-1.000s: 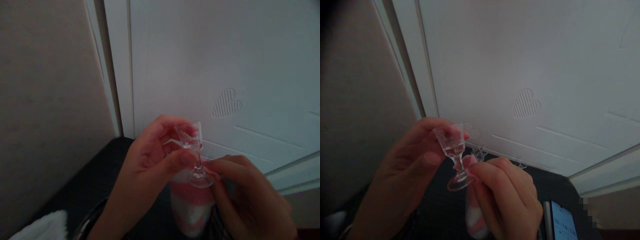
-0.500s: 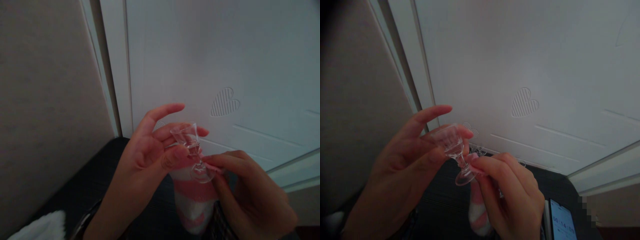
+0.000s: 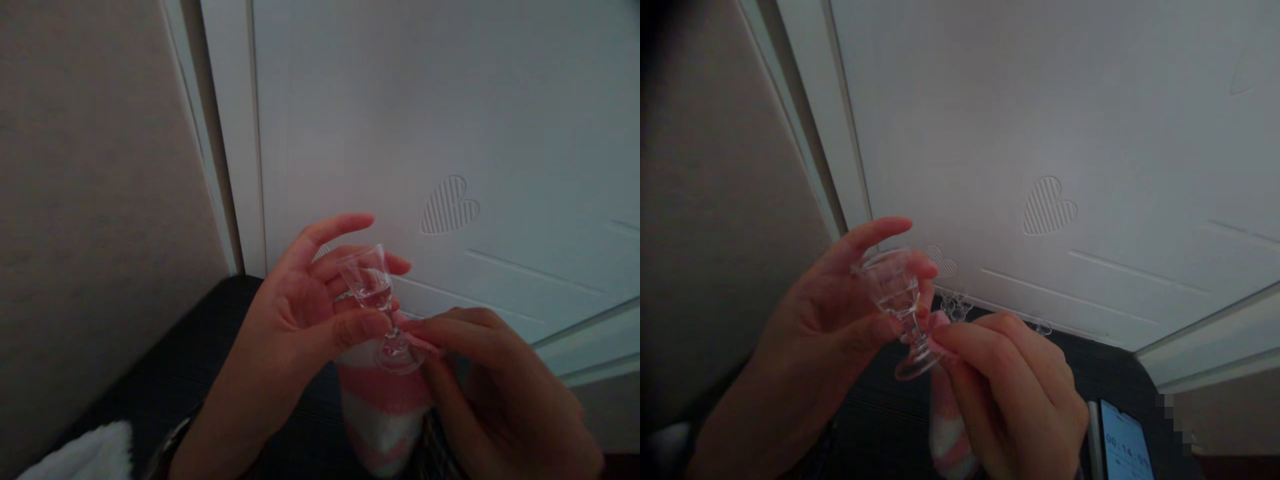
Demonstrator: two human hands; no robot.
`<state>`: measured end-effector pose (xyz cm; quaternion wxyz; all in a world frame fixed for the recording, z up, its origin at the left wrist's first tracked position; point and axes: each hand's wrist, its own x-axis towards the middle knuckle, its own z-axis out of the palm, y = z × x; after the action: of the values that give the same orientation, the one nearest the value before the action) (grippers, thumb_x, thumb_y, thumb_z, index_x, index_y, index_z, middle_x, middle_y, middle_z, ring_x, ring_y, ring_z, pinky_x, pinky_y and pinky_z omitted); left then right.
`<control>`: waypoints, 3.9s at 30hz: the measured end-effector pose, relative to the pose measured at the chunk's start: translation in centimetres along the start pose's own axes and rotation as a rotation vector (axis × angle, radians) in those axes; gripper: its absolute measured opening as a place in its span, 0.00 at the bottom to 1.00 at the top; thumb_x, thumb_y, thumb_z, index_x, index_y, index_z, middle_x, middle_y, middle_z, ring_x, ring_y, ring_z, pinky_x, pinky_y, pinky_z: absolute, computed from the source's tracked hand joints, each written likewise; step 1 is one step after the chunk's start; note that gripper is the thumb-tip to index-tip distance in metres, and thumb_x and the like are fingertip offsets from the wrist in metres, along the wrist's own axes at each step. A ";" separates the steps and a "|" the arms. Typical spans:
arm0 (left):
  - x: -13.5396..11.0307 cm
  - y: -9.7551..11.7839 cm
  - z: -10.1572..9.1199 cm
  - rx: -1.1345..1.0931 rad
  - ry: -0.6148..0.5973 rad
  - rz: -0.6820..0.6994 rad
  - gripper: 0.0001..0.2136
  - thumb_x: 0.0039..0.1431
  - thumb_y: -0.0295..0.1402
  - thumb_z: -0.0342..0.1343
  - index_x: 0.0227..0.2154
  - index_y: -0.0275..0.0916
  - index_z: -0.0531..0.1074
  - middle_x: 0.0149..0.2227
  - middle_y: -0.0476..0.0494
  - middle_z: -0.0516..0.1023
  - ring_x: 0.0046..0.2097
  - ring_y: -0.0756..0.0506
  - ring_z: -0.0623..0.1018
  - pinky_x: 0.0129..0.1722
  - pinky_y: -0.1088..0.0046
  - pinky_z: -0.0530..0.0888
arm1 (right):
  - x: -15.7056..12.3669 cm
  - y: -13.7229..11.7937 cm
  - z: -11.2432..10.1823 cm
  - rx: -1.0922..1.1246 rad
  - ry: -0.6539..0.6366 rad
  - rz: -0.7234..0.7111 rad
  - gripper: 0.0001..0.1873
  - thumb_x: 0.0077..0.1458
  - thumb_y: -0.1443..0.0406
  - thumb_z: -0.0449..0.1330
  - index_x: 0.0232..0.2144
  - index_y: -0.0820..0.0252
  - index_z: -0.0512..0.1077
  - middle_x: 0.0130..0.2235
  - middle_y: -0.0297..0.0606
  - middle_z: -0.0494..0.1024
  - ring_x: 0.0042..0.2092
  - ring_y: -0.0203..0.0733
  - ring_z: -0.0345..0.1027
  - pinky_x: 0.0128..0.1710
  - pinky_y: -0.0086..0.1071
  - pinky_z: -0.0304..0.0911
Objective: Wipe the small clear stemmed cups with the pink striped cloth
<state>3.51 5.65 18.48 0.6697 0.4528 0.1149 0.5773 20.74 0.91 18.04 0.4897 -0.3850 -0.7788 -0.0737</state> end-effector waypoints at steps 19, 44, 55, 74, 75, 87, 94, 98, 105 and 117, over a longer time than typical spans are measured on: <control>-0.4 0.0 0.5 0.153 0.057 0.115 0.25 0.52 0.18 0.68 0.49 0.51 0.78 0.39 0.54 0.84 0.37 0.48 0.83 0.36 0.79 0.81 | 0.0 -0.4 0.2 -0.051 -0.039 0.115 0.11 0.61 0.72 0.62 0.42 0.53 0.75 0.34 0.28 0.79 0.33 0.31 0.75 0.32 0.24 0.66; 0.7 -0.5 -1.0 -0.028 0.020 -0.261 0.07 0.53 0.27 0.69 0.33 0.40 0.77 0.29 0.50 0.80 0.30 0.52 0.78 0.32 0.82 0.76 | -0.3 -0.2 1.2 0.052 0.141 0.074 0.14 0.55 0.78 0.61 0.40 0.56 0.76 0.34 0.31 0.79 0.32 0.35 0.72 0.30 0.29 0.66; 1.5 -1.3 -1.7 -0.187 -0.101 -0.386 0.05 0.54 0.27 0.69 0.33 0.36 0.78 0.31 0.47 0.80 0.32 0.52 0.79 0.36 0.81 0.79 | -0.2 -0.3 1.2 0.016 0.121 0.096 0.15 0.55 0.79 0.61 0.39 0.57 0.75 0.35 0.27 0.78 0.34 0.29 0.72 0.34 0.24 0.65; 0.9 -0.8 -1.1 0.070 -0.049 -0.210 0.08 0.53 0.24 0.70 0.31 0.40 0.76 0.31 0.53 0.82 0.29 0.55 0.79 0.30 0.85 0.76 | -0.2 -0.1 0.5 -0.071 0.051 0.214 0.09 0.60 0.74 0.61 0.36 0.53 0.72 0.32 0.25 0.75 0.32 0.29 0.68 0.33 0.23 0.62; 0.9 -0.8 -1.1 0.074 -0.032 -0.195 0.08 0.53 0.23 0.70 0.31 0.40 0.76 0.31 0.53 0.82 0.29 0.54 0.79 0.31 0.85 0.76 | -0.2 -0.1 0.5 -0.058 0.025 0.200 0.09 0.60 0.74 0.61 0.36 0.54 0.72 0.32 0.25 0.75 0.33 0.29 0.69 0.33 0.23 0.62; 1.2 -1.0 -1.3 0.081 -0.075 -0.175 0.08 0.53 0.22 0.70 0.29 0.39 0.76 0.31 0.54 0.82 0.30 0.55 0.80 0.32 0.85 0.77 | -0.5 0.0 1.5 0.071 0.175 0.169 0.13 0.58 0.78 0.60 0.38 0.56 0.74 0.35 0.25 0.75 0.35 0.29 0.68 0.35 0.26 0.62; 0.9 -0.9 -0.8 0.238 0.019 -0.064 0.06 0.57 0.26 0.68 0.31 0.40 0.76 0.31 0.56 0.79 0.33 0.56 0.78 0.34 0.88 0.75 | -0.3 -0.1 1.5 0.085 0.142 0.123 0.14 0.59 0.78 0.61 0.43 0.56 0.74 0.38 0.26 0.76 0.38 0.28 0.70 0.39 0.24 0.64; 0.3 -0.8 -0.3 0.375 0.057 -0.003 0.06 0.60 0.29 0.66 0.36 0.44 0.74 0.34 0.56 0.78 0.35 0.56 0.78 0.34 0.88 0.74 | -0.3 -0.1 1.5 0.071 0.144 0.137 0.14 0.58 0.78 0.61 0.41 0.56 0.73 0.37 0.26 0.76 0.38 0.29 0.70 0.39 0.24 0.64; -0.3 -0.7 0.2 0.396 0.077 -0.006 0.07 0.62 0.30 0.64 0.39 0.45 0.72 0.35 0.56 0.77 0.35 0.55 0.79 0.34 0.86 0.75 | -0.4 -0.1 1.6 0.094 0.164 0.174 0.14 0.59 0.76 0.62 0.43 0.55 0.74 0.39 0.28 0.76 0.39 0.32 0.69 0.38 0.26 0.65; 0.0 -0.8 -0.7 0.522 -0.128 -0.002 0.09 0.63 0.31 0.64 0.44 0.48 0.73 0.42 0.53 0.79 0.42 0.50 0.81 0.44 0.79 0.77 | -0.7 0.5 1.7 -0.040 0.234 0.320 0.12 0.59 0.75 0.62 0.39 0.53 0.73 0.37 0.27 0.74 0.37 0.32 0.70 0.39 0.27 0.65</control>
<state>3.62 6.08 17.48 0.5367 0.6455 0.2178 0.4979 20.07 1.68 16.45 0.5744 -0.5023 -0.6440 -0.0545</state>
